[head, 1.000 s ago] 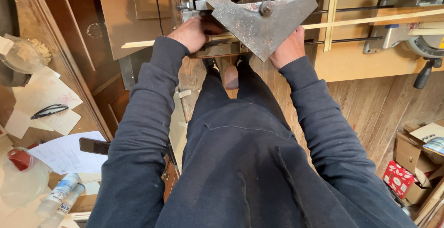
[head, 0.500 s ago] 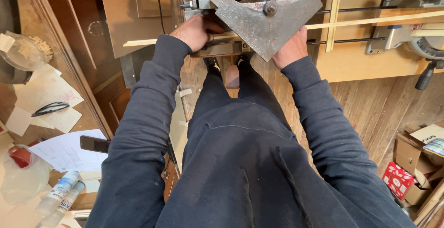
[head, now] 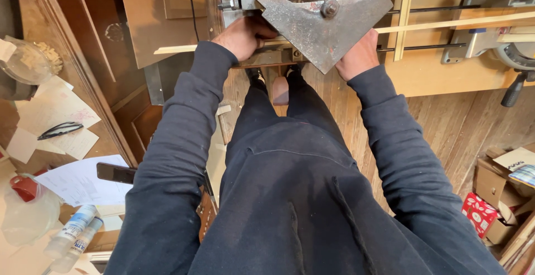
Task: Cutting and measuring wooden frame molding strips using a manual miter chopper.
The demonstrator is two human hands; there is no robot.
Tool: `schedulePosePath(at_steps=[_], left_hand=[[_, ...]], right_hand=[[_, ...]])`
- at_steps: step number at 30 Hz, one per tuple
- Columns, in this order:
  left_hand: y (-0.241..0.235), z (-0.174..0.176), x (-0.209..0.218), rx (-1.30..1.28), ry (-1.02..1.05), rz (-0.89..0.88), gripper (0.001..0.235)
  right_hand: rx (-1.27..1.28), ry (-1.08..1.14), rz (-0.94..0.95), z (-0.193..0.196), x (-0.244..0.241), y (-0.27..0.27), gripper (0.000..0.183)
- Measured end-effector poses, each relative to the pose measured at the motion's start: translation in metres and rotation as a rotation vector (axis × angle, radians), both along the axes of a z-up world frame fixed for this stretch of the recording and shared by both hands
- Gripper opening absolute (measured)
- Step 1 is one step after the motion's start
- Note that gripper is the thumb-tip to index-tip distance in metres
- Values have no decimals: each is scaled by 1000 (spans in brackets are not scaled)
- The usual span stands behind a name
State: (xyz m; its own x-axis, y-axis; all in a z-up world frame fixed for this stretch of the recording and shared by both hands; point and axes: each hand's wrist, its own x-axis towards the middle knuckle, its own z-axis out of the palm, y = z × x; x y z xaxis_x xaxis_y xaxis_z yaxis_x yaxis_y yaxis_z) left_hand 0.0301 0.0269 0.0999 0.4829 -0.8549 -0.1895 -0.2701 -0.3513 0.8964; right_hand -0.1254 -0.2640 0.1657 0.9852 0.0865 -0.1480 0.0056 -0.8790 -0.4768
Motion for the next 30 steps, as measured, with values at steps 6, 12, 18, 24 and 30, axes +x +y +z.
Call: schedulePosePath(at_steps=[6, 12, 18, 24, 30], left_hand=[[1, 8, 2, 41, 1, -7, 34], [4, 7, 4, 46, 67, 4, 34], [-1, 25, 7, 173, 209, 42, 37], [1, 16, 1, 97, 38, 39, 32], [-3, 7, -3, 109, 51, 37, 33]], right_hand=[[-35, 17, -17, 4, 1, 3, 26], [-29, -35, 37, 5, 0, 3, 32], [-12, -5, 21, 15, 5, 14, 37], [-11, -26, -4, 12, 3, 15, 36], [-2, -36, -6, 8, -1, 10, 30]])
